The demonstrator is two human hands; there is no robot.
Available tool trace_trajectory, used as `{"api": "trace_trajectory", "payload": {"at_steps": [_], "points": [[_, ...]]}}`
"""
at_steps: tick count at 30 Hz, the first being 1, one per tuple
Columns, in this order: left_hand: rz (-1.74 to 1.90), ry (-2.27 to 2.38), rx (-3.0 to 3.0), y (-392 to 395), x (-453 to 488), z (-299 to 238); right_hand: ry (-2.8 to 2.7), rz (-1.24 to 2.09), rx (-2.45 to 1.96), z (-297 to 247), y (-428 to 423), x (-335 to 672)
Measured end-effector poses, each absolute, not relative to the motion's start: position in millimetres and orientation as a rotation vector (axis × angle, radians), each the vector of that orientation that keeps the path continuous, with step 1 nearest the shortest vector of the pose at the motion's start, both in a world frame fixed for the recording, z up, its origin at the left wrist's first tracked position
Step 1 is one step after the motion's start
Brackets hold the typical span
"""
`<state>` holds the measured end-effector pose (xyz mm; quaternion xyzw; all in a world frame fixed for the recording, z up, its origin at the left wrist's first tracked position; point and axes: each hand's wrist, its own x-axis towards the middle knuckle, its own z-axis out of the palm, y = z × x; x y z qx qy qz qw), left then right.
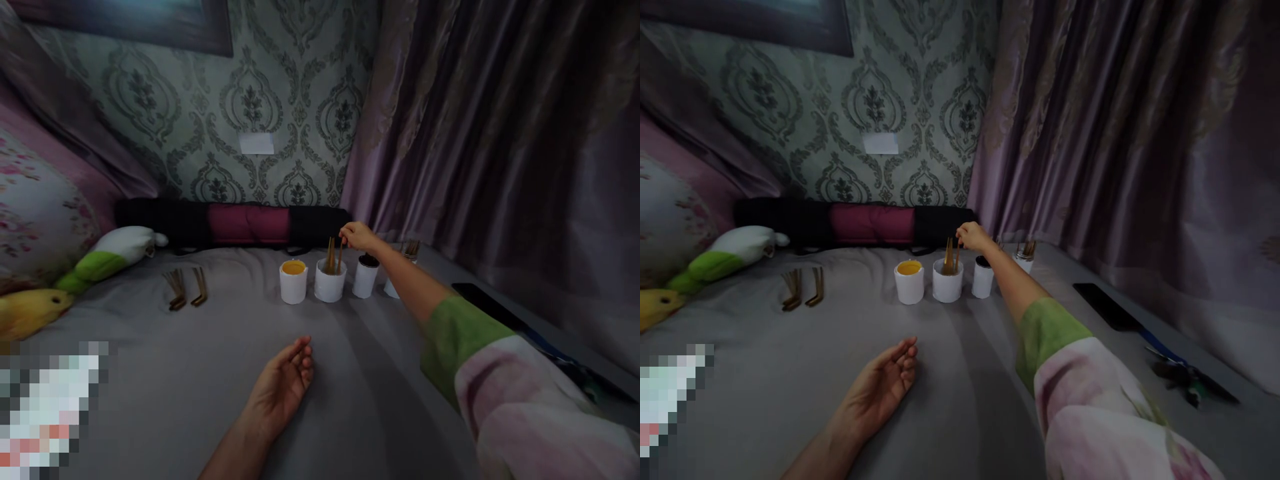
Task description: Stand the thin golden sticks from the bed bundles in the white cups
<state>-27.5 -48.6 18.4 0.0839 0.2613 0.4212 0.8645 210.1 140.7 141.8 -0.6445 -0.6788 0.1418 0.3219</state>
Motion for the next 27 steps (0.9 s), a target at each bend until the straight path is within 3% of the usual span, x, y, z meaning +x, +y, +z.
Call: {"api": "trace_trajectory", "payload": {"at_steps": [27], "points": [[0.887,0.557,0.152,-49.0,-26.3,20.2,-1.679,0.448,-1.828,120.6,148.8,199.5]]}}
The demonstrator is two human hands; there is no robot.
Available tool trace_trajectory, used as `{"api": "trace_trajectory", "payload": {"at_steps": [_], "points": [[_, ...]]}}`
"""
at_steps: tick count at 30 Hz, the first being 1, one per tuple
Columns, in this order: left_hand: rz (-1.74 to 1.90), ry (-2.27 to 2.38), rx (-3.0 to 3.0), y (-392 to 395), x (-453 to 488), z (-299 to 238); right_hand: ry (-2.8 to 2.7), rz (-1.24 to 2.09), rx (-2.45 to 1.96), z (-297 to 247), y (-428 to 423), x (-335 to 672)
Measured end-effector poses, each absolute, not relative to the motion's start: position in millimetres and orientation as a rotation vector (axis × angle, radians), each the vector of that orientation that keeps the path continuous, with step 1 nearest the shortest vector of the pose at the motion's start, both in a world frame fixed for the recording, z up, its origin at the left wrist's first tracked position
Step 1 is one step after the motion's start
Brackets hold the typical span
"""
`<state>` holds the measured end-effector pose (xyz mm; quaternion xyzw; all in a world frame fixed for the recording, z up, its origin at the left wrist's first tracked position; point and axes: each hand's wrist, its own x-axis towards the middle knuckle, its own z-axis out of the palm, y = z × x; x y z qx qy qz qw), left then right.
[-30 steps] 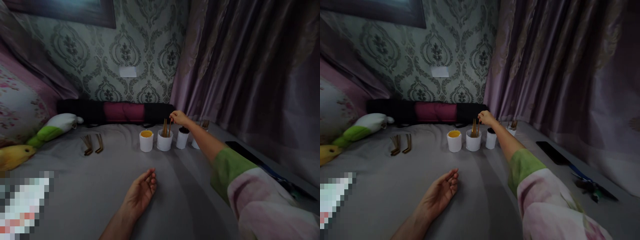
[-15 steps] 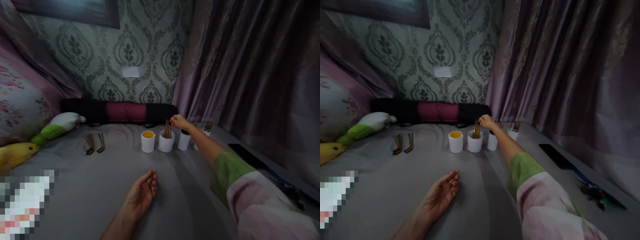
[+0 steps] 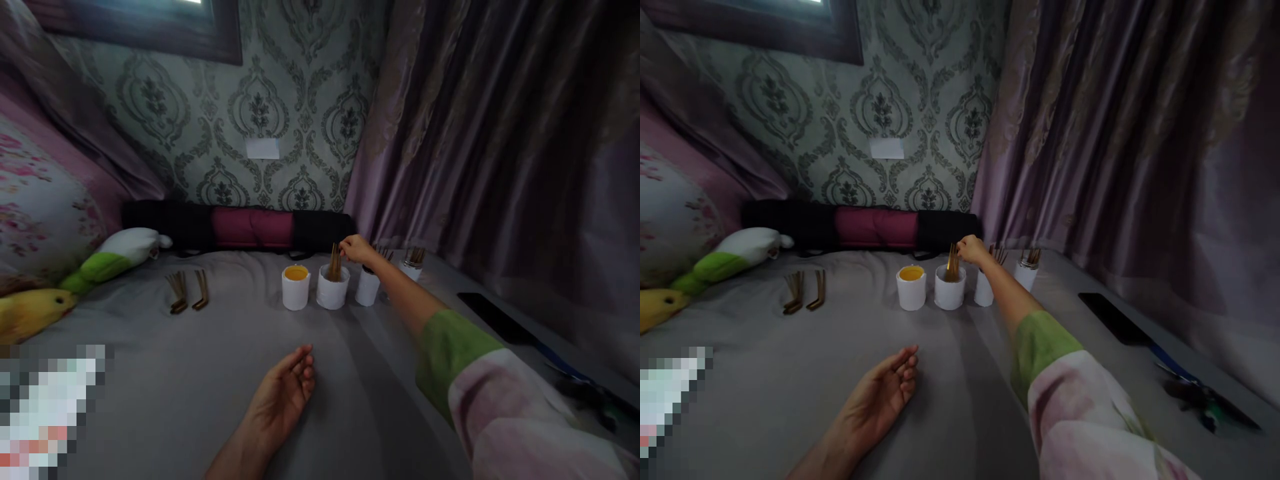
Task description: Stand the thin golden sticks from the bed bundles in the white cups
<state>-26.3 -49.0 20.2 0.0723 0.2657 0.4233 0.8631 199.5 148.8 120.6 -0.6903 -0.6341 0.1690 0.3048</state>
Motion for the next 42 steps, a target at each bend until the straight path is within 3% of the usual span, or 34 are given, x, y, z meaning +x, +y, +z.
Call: {"api": "trace_trajectory", "payload": {"at_steps": [29,42], "points": [[0.883,0.558,0.180,-48.7,-25.6,20.6,-1.551,0.488,-1.851,133.6,120.4,187.8],[0.883,0.554,0.183,-48.0,-25.2,19.0,-1.774,0.562,-1.789,117.0,123.3,194.5]]}}
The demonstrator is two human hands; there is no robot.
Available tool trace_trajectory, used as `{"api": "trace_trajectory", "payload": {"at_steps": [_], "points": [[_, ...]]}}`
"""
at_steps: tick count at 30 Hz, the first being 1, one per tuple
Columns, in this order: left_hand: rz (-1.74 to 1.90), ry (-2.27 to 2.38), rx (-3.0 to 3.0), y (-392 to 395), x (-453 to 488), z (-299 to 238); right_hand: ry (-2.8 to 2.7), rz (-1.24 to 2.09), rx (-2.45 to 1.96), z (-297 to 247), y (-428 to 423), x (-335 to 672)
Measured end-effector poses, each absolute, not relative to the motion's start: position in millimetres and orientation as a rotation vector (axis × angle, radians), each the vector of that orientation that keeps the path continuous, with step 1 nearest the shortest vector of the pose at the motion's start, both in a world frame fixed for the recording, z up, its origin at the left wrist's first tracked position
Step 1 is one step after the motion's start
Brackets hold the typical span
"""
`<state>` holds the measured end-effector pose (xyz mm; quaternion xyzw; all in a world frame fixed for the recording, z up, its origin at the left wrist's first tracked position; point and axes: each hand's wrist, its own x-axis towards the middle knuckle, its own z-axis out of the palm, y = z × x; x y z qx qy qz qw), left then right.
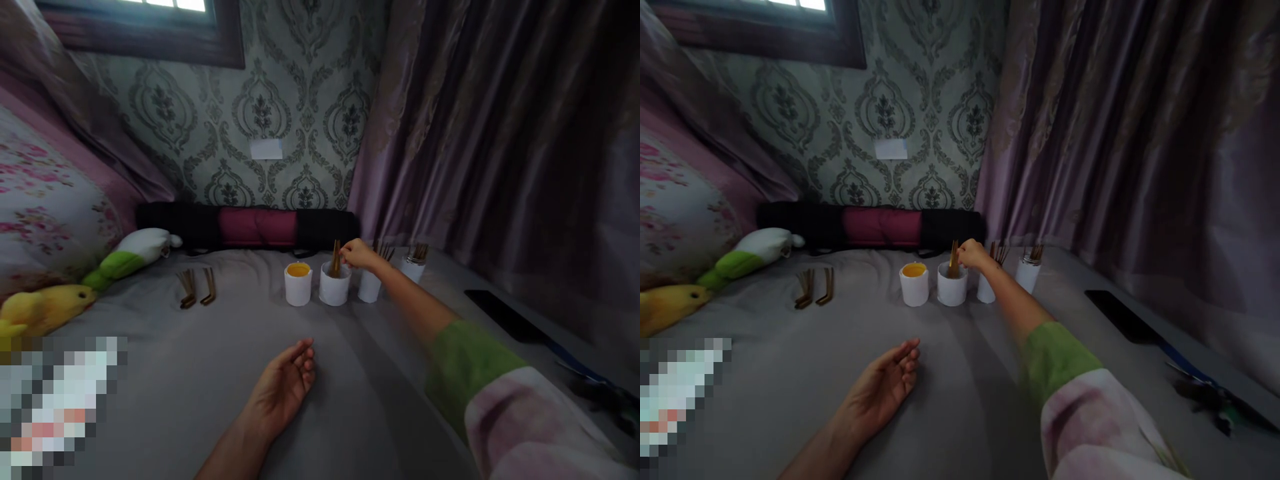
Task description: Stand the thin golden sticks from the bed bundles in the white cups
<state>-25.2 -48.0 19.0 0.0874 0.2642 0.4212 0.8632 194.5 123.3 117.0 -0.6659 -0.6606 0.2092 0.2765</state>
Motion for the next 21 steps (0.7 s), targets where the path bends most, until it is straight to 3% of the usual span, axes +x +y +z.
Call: {"api": "trace_trajectory", "payload": {"at_steps": [21], "points": [[0.880,0.559,0.189,-49.1,-25.8,19.4,-1.730,0.495,-1.784,125.3,112.8,198.0]]}}
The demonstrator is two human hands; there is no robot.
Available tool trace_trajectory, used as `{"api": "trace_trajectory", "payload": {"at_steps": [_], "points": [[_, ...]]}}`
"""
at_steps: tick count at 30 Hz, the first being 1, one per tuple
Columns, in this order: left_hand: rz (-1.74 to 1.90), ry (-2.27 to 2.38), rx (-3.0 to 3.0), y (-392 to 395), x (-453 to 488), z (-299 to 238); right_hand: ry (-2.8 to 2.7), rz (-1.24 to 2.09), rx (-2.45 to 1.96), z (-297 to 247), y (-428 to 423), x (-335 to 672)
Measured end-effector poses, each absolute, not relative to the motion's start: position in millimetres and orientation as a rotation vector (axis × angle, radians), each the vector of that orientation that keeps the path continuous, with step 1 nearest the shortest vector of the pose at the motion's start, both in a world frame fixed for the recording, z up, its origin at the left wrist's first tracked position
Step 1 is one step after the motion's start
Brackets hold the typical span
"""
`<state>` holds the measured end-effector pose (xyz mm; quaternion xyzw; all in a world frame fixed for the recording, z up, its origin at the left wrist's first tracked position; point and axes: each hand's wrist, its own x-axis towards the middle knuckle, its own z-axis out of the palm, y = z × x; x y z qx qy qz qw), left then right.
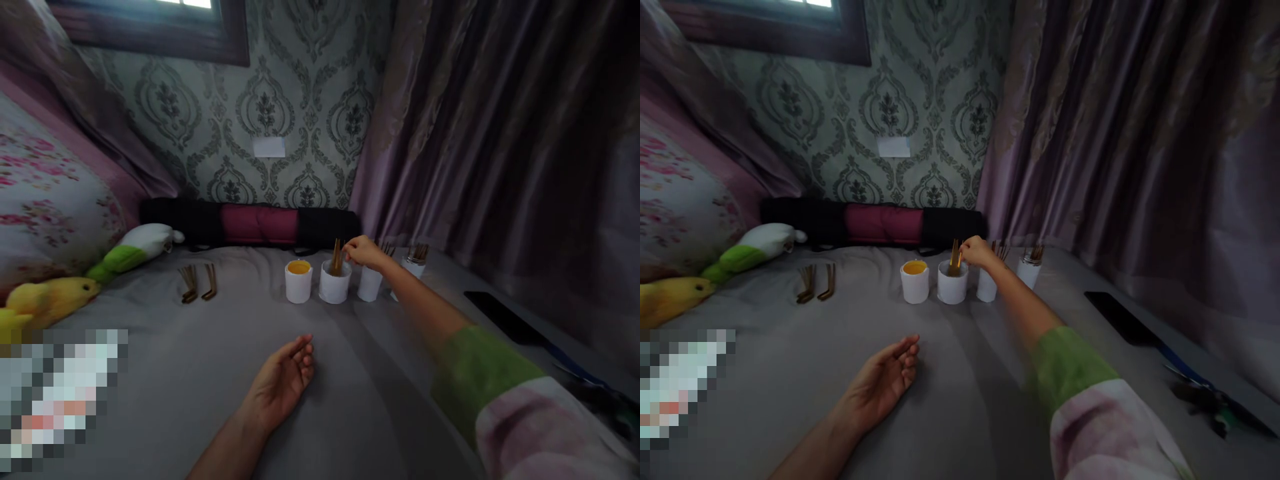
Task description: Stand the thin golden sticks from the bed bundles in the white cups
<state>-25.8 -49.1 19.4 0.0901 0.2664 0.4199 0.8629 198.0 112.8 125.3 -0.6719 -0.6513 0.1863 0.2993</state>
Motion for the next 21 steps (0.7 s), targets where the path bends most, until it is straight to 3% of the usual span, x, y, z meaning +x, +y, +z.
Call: {"api": "trace_trajectory", "payload": {"at_steps": [8,21], "points": [[0.881,0.546,0.194,-48.8,-25.8,18.6,-1.604,0.487,-1.655,130.0,92.7,192.3],[0.871,0.519,0.194,-50.5,-26.9,22.2,-1.411,0.783,-1.401,115.1,45.6,164.0]]}}
